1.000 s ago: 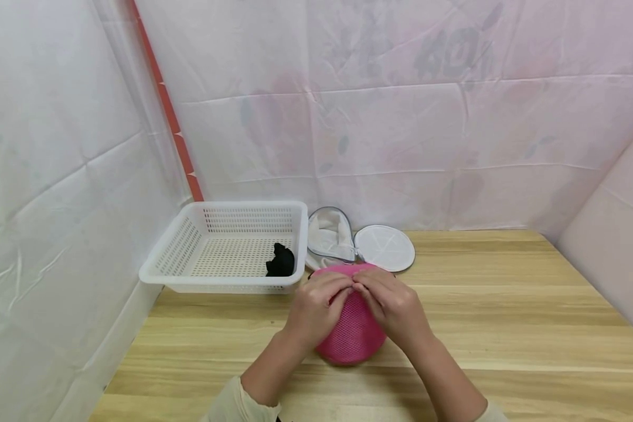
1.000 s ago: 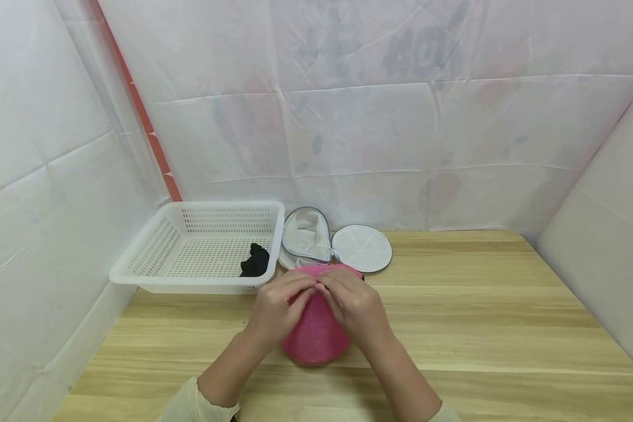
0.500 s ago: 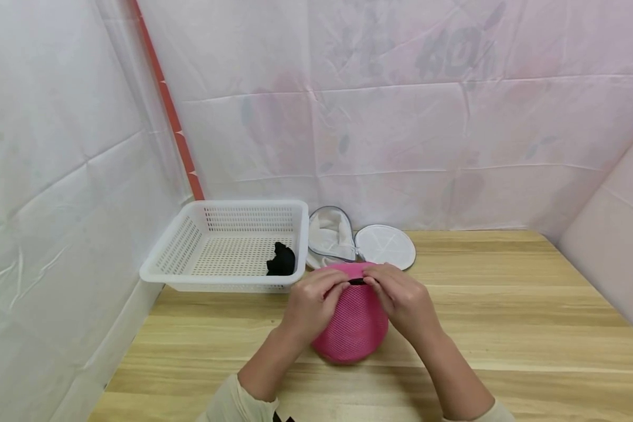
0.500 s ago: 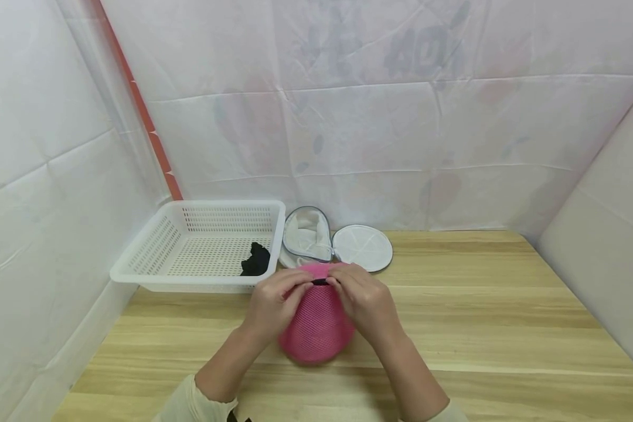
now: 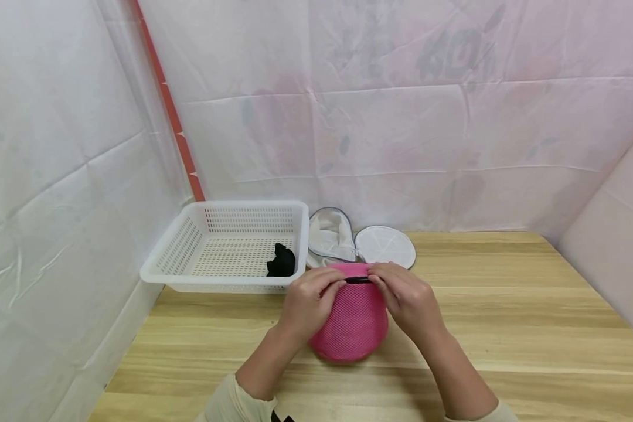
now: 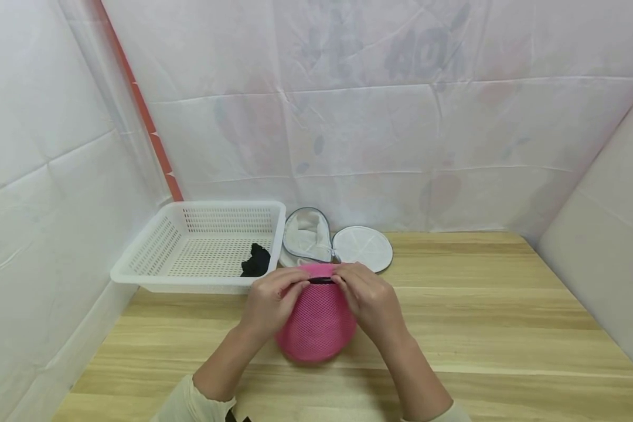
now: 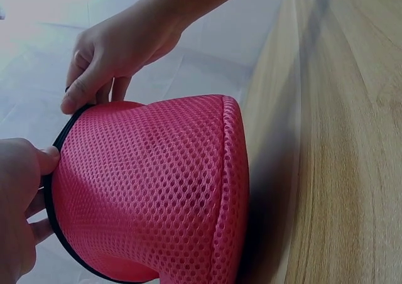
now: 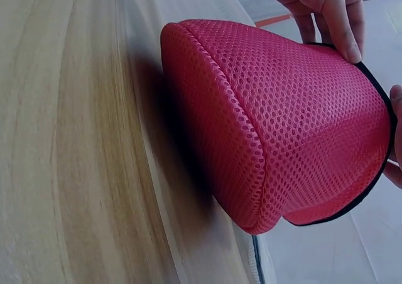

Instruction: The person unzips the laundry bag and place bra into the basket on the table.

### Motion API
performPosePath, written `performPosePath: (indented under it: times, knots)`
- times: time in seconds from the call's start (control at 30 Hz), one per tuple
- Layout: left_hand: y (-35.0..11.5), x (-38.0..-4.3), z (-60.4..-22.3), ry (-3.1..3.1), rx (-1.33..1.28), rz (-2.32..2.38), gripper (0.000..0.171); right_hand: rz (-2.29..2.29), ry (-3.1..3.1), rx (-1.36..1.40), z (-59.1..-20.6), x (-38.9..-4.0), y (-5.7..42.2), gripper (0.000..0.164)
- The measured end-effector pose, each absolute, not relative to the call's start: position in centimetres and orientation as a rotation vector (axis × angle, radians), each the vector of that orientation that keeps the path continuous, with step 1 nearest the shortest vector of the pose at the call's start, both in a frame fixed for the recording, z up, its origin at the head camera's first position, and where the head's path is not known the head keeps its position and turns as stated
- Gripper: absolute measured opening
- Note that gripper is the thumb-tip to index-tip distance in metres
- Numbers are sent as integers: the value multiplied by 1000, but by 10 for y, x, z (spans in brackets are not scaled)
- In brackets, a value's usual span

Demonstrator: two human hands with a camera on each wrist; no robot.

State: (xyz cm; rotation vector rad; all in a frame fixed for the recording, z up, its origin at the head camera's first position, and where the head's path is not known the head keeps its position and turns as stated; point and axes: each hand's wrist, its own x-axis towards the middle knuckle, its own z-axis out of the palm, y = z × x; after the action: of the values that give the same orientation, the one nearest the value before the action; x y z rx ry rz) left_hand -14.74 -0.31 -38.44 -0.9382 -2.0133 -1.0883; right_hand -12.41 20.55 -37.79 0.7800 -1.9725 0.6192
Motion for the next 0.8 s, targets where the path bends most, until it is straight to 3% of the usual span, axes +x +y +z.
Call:
performPosePath:
  times: [0.5, 0.8]
  knots:
    - [5, -145, -385, -1900, -1048, -1054, 16, 648, -1940, 847, -377, -119, 188, 27]
    - [7, -142, -385, -1904, -1047, -1028, 11, 603, -1944, 874, -378, -118, 185, 27]
